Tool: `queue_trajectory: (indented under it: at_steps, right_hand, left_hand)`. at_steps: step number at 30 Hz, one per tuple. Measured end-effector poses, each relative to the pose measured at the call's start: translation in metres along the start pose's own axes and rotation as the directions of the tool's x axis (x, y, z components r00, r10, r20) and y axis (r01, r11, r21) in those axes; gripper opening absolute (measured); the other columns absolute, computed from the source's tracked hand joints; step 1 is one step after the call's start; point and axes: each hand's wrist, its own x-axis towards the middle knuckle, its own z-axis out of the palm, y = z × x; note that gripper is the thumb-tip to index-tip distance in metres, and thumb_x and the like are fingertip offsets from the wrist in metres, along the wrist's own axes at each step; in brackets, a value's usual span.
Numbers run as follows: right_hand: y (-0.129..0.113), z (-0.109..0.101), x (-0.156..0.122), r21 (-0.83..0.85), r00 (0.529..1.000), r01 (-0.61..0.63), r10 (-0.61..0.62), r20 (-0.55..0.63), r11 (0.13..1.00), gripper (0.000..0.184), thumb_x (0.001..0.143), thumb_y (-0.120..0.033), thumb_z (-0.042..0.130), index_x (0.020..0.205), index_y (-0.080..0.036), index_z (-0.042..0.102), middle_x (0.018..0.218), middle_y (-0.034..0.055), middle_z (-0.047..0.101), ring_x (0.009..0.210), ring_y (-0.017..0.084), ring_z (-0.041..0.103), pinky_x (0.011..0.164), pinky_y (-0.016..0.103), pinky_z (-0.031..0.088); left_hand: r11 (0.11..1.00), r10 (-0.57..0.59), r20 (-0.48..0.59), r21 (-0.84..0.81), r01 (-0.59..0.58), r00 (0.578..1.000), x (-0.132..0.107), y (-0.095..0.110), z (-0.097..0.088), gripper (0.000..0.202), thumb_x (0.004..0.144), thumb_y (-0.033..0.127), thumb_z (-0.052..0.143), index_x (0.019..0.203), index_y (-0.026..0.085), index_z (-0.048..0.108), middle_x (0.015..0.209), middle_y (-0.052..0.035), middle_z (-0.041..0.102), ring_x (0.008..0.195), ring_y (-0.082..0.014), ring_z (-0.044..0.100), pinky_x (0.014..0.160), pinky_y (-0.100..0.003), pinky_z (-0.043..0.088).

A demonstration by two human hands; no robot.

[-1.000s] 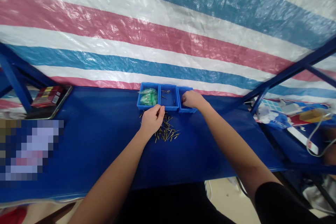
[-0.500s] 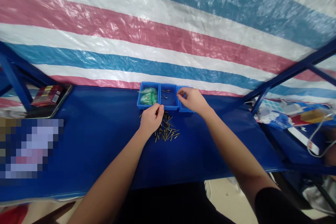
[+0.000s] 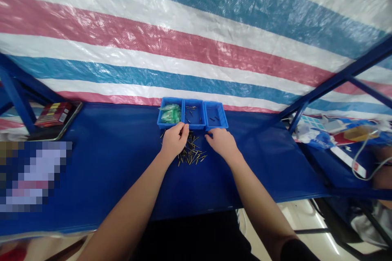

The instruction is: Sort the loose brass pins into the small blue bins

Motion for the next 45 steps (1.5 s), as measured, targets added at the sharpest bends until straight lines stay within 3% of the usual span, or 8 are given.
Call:
queue_trajectory:
  at_steps: [11, 19, 23, 26, 30, 35, 39, 45]
  right_hand:
    - [-0.001, 0.014, 0.025, -0.037, 0.997, -0.069, 0.069, -0.019, 0.997, 0.033, 0.098, -0.039, 0.047, 0.107, -0.018, 0.070, 0.108, 0.0169, 0.071, 0.103, 0.033, 0.071, 0.087, 0.040, 0.054]
    - [0.010, 0.022, 0.019, 0.169, 0.995, 0.070, -0.056, -0.087, 0.983, 0.019, 0.087, -0.035, 0.058, 0.092, -0.025, 0.073, 0.089, 0.0037, 0.074, 0.083, 0.022, 0.070, 0.074, 0.029, 0.047]
    - [0.017, 0.026, 0.014, 0.385, 0.955, 0.267, -0.187, -0.232, 0.883, 0.017, 0.087, -0.033, 0.058, 0.091, -0.021, 0.069, 0.074, -0.0006, 0.068, 0.068, 0.012, 0.062, 0.067, 0.023, 0.042]
    - [0.011, 0.034, 0.012, 0.550, 0.915, 0.384, -0.227, -0.332, 0.742, 0.019, 0.089, -0.034, 0.055, 0.093, -0.019, 0.066, 0.081, 0.0008, 0.069, 0.071, 0.011, 0.062, 0.071, 0.022, 0.047]
    - [-0.003, 0.052, 0.013, 0.706, 0.909, 0.416, -0.236, -0.343, 0.573, 0.023, 0.093, -0.039, 0.053, 0.098, -0.018, 0.062, 0.086, 0.0023, 0.070, 0.074, 0.013, 0.066, 0.073, 0.023, 0.051]
    - [-0.009, 0.065, 0.018, 0.749, 0.920, 0.387, -0.171, -0.353, 0.537, 0.032, 0.094, -0.046, 0.053, 0.102, -0.018, 0.065, 0.087, 0.0041, 0.071, 0.074, 0.013, 0.064, 0.073, 0.025, 0.053]
    - [-0.007, 0.065, 0.019, 0.743, 0.901, 0.430, -0.198, -0.386, 0.513, 0.031, 0.093, -0.046, 0.056, 0.100, -0.018, 0.069, 0.090, 0.0044, 0.072, 0.077, 0.014, 0.065, 0.076, 0.026, 0.053]
    - [-0.007, 0.062, 0.018, 0.748, 0.896, 0.438, -0.182, -0.404, 0.499, 0.030, 0.094, -0.045, 0.056, 0.100, -0.018, 0.070, 0.095, 0.0053, 0.074, 0.082, 0.015, 0.067, 0.080, 0.027, 0.054]
  left_hand:
    - [1.000, -0.002, 0.006, -0.011, 0.003, 1.000, -0.001, 0.001, 0.001, 0.041, 0.101, 0.041, 0.044, 0.068, 0.018, 0.047, 0.055, 0.0028, 0.045, 0.052, -0.0093, 0.043, 0.057, -0.024, 0.030]
    - [1.000, -0.007, 0.011, 0.000, 0.007, 1.000, 0.000, 0.002, 0.000, 0.041, 0.101, 0.041, 0.043, 0.068, 0.018, 0.049, 0.056, 0.0016, 0.048, 0.054, -0.0103, 0.046, 0.058, -0.025, 0.031]
    - [1.000, -0.004, 0.004, 0.010, 0.004, 1.000, -0.001, 0.003, 0.000, 0.042, 0.101, 0.043, 0.043, 0.068, 0.018, 0.050, 0.055, 0.0016, 0.046, 0.052, -0.0107, 0.044, 0.058, -0.025, 0.032]
    - [1.000, 0.006, 0.040, -0.012, -0.006, 0.999, -0.002, 0.004, 0.001, 0.040, 0.101, 0.043, 0.043, 0.073, 0.018, 0.055, 0.057, 0.0016, 0.050, 0.053, -0.0106, 0.046, 0.059, -0.024, 0.034]
    - [0.997, 0.035, 0.177, -0.077, -0.022, 0.984, -0.003, 0.003, 0.002, 0.028, 0.100, 0.041, 0.047, 0.090, 0.019, 0.062, 0.073, 0.0007, 0.064, 0.064, -0.0115, 0.058, 0.064, -0.023, 0.040]
    - [0.999, 0.018, 0.217, -0.036, -0.010, 0.976, -0.005, 0.002, 0.006, 0.021, 0.098, 0.038, 0.050, 0.098, 0.021, 0.062, 0.073, 0.0015, 0.064, 0.064, -0.0126, 0.059, 0.064, -0.024, 0.040]
    - [0.999, -0.034, 0.172, -0.017, 0.037, 0.985, -0.005, 0.001, 0.006, 0.022, 0.097, 0.039, 0.052, 0.106, 0.021, 0.060, 0.071, 0.0028, 0.062, 0.062, -0.0127, 0.059, 0.062, -0.024, 0.039]
    - [0.999, -0.012, 0.241, -0.040, 0.022, 0.970, -0.004, 0.002, 0.005, 0.021, 0.099, 0.038, 0.051, 0.105, 0.022, 0.064, 0.071, 0.0032, 0.064, 0.060, -0.0112, 0.058, 0.062, -0.024, 0.040]
